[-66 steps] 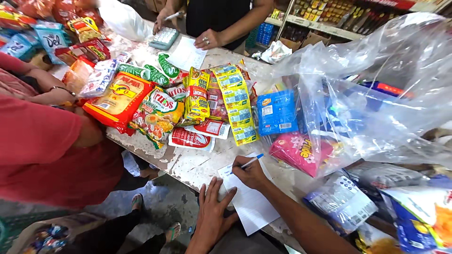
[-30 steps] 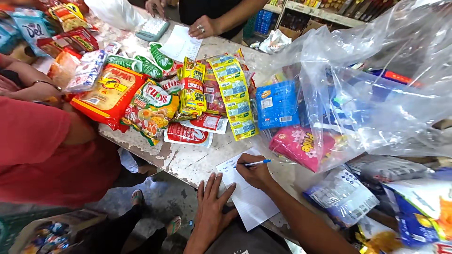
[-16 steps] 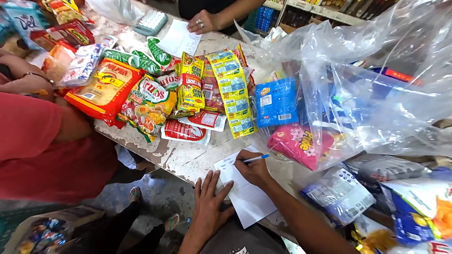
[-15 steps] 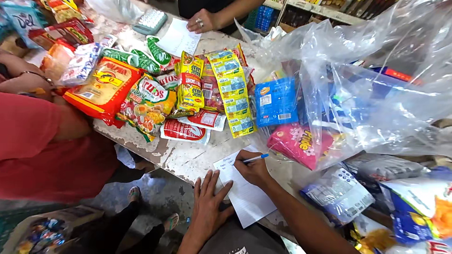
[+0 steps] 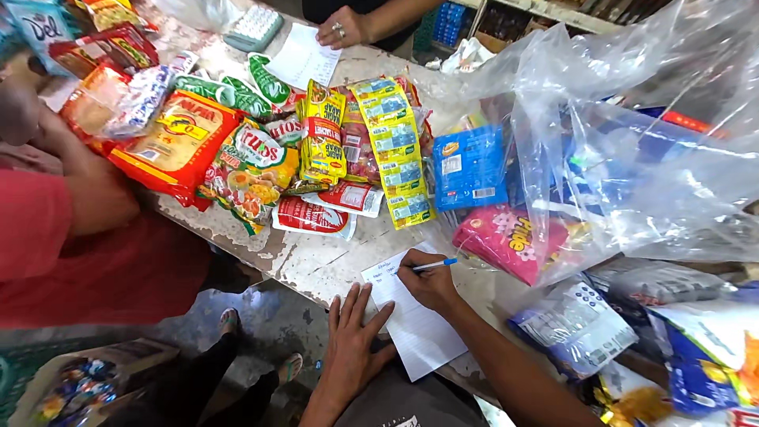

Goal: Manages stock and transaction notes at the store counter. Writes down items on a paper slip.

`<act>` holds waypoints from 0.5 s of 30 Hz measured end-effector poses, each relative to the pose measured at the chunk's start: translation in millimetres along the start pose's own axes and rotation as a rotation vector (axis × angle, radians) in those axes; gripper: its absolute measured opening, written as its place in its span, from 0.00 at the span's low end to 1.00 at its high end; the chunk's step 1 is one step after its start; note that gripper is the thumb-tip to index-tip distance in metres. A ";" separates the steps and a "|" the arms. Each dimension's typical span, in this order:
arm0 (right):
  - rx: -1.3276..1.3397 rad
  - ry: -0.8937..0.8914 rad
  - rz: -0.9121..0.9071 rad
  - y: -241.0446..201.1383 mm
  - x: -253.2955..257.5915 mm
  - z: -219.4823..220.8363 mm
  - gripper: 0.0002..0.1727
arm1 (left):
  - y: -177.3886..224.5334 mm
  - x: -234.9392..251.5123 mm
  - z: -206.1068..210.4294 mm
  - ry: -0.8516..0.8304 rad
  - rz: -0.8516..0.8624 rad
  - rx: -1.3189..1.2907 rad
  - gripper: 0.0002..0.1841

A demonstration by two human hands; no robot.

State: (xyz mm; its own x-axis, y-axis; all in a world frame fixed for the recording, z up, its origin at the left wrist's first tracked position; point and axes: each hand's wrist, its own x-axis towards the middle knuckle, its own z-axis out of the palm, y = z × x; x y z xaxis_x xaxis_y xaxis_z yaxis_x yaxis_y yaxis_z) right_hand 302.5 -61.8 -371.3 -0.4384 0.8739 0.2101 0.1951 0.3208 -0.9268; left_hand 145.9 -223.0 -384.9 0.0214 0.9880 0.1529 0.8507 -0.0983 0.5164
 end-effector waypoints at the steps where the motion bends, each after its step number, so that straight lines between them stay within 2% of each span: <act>1: -0.006 0.008 -0.002 -0.1 -0.6 0.8 0.11 | 0.1 -0.2 -0.3 -0.002 0.002 0.001 0.31; 15: 0.035 -0.052 0.026 -2.2 0.4 0.2 0.09 | -1.1 -1.3 2.2 -0.007 0.001 0.007 0.32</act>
State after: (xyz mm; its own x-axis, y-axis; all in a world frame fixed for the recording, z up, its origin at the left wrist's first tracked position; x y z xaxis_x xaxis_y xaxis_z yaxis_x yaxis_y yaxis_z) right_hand 301.7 -62.2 -369.2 -0.4787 0.8613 0.1702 0.1764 0.2842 -0.9424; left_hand 146.1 -223.9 -387.5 0.0259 0.9888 0.1473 0.8541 -0.0985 0.5106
